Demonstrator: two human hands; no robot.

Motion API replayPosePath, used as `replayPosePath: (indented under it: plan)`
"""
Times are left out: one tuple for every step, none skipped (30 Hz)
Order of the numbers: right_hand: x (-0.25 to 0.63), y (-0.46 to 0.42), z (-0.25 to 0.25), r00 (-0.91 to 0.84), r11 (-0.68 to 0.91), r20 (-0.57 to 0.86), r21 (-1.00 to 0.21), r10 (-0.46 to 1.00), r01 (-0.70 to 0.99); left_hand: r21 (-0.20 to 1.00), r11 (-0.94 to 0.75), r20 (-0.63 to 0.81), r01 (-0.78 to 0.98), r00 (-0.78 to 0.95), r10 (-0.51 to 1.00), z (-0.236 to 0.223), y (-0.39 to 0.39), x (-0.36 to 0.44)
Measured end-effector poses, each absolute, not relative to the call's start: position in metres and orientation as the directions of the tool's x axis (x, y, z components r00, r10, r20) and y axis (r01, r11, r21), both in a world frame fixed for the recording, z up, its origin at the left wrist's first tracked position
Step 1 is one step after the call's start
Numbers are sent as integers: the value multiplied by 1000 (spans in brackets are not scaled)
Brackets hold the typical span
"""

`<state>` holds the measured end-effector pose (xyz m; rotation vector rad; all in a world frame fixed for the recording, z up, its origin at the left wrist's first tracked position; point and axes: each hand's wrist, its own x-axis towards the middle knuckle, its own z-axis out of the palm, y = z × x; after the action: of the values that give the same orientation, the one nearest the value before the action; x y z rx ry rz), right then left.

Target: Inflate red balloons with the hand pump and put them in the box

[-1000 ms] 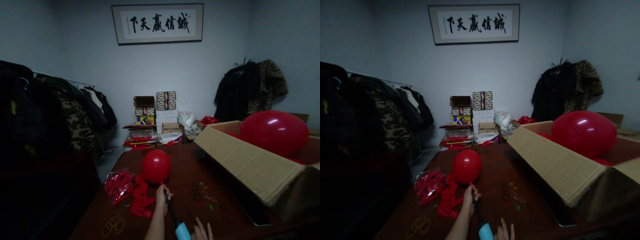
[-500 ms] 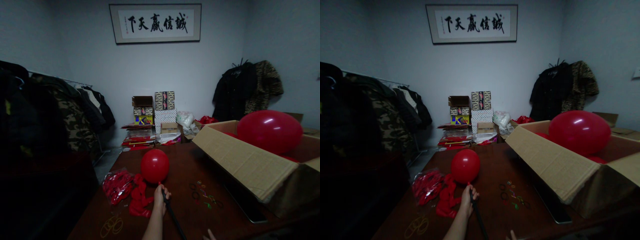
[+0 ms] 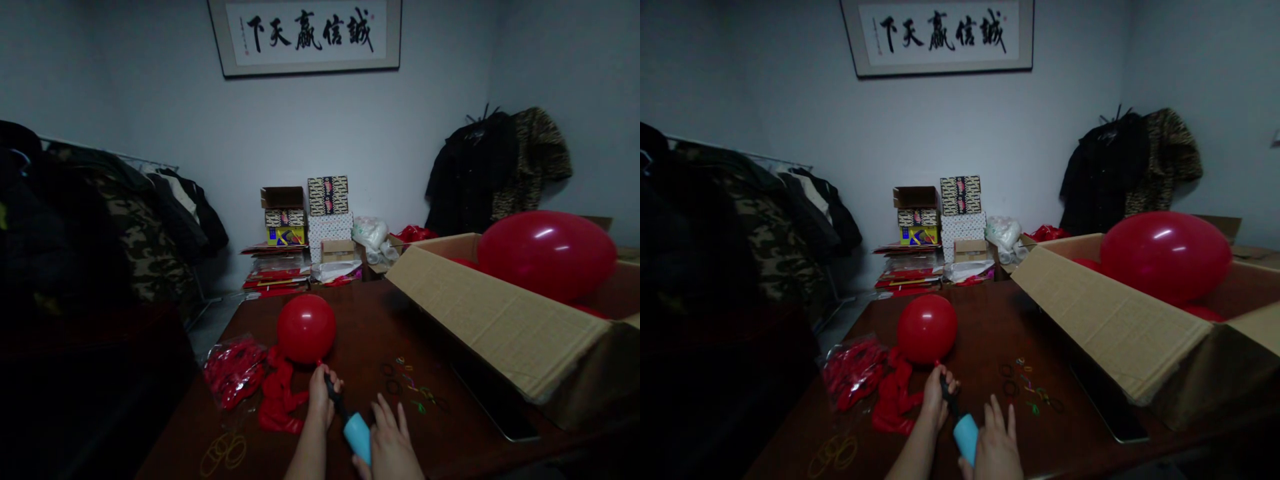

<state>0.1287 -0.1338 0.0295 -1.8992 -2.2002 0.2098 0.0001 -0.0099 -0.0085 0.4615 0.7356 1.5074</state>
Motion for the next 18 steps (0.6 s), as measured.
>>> replayPosePath:
  plan:
    - [122, -129, 39, -157, 171, 70, -279, 985, 945, 693, 40, -145, -720, -86, 986, -9, -10, 0]
    - [117, -125, 46, -154, 162, 52, -299, 987, 940, 693, 39, -143, -720, -84, 986, -9, -9, -1]
    - [112, -121, 52, -150, 156, 45, -312, 988, 937, 692, 40, -144, -721, -83, 986, -10, -8, -1]
    - [108, -117, 55, -145, 148, 35, -319, 989, 936, 690, 44, -147, -723, -81, 986, -10, -7, -2]
    - [105, -115, 56, -137, 138, 27, -318, 990, 938, 688, 48, -153, -724, -80, 985, -11, -6, -2]
    - [104, -113, 56, -133, 133, 21, -316, 991, 939, 687, 51, -159, -725, -81, 984, -11, -6, -3]
    - [103, -112, 56, -131, 130, 16, -314, 991, 940, 687, 53, -163, -725, -83, 983, -11, -5, -3]
    - [104, -112, 54, -130, 128, 14, -316, 991, 940, 690, 53, -165, -722, -85, 983, -11, -4, -3]
    - [105, -113, 53, -130, 128, 15, -322, 991, 938, 695, 52, -165, -718, -89, 982, -11, -4, -2]
    - [105, -115, 52, -130, 128, 18, -329, 991, 936, 701, 50, -164, -711, -92, 982, -11, -4, -2]
    - [106, -118, 52, -126, 125, 20, -332, 992, 935, 709, 50, -164, -704, -96, 982, -12, -4, -1]
    - [106, -121, 52, -122, 121, 18, -331, 992, 936, 719, 49, -164, -693, -100, 981, -12, -4, 0]
    - [106, -125, 51, -116, 114, 14, -326, 993, 939, 730, 49, -163, -682, -104, 981, -12, -5, 0]
    - [106, -129, 50, -107, 103, 4, -314, 994, 944, 739, 46, -160, -672, -108, 981, -13, -5, 1]
    - [106, -134, 48, -95, 89, -5, -298, 995, 950, 746, 41, -154, -665, -113, 982, -13, -6, 1]
    - [106, -138, 45, -81, 75, -9, -277, 997, 958, 751, 34, -147, -660, -116, 982, -14, -6, 1]
    - [108, -143, 39, -69, 66, -5, -255, 998, 965, 753, 28, -140, -657, -118, 983, -14, -7, 1]
    - [110, -148, 31, -63, 63, 10, -233, 998, 970, 753, 24, -135, -657, -119, 984, -15, -7, 1]
